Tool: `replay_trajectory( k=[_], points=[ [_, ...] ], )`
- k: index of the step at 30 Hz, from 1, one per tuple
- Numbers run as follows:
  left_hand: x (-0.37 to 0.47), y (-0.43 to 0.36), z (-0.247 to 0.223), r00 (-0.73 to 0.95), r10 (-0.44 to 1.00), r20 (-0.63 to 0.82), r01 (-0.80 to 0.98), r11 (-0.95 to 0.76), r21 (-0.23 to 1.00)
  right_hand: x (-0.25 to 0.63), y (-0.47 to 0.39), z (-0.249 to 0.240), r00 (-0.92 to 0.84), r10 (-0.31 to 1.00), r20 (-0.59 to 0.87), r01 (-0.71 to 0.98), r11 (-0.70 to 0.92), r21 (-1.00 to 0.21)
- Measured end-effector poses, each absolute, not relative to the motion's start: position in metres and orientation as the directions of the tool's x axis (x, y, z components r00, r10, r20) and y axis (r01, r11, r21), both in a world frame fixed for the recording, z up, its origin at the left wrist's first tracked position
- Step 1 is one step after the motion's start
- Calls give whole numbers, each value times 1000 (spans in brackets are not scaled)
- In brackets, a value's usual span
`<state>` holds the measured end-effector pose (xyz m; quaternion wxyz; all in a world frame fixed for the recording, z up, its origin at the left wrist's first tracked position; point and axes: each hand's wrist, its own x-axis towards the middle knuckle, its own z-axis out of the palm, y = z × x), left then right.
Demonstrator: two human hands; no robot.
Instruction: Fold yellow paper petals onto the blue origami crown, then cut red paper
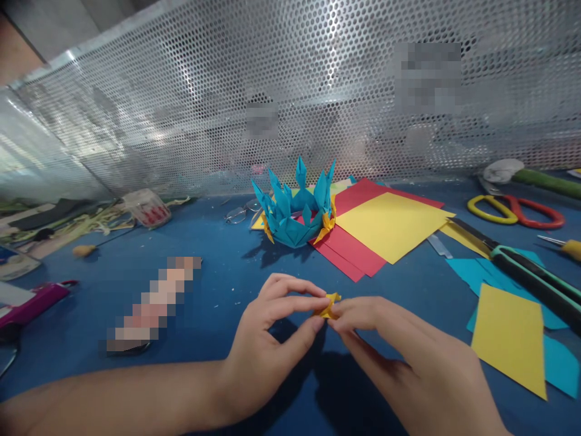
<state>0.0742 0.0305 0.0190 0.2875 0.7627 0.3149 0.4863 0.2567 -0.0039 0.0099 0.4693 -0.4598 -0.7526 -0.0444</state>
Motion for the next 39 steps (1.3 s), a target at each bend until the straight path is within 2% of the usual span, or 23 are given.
replay_trajectory(
  k=[11,20,29,34,39],
  points=[
    [70,33,17,394,728,560,213,-666,715,250,0,22,-158,659,735,692,605,-393],
    [71,31,15,308,740,598,174,-661,730,257,-8,13,-111,619,777,802,518,-298],
    [73,31,16,296,796,528,181,-590,787,261,-9,7,-74,649,757,792,500,-351],
    [72,31,15,333,763,555,196,-631,750,259,-10,6,-28,696,717,782,462,-418],
    [71,31,15,366,708,604,202,-694,691,258,-5,5,-71,713,698,711,527,-466]
  ],
)
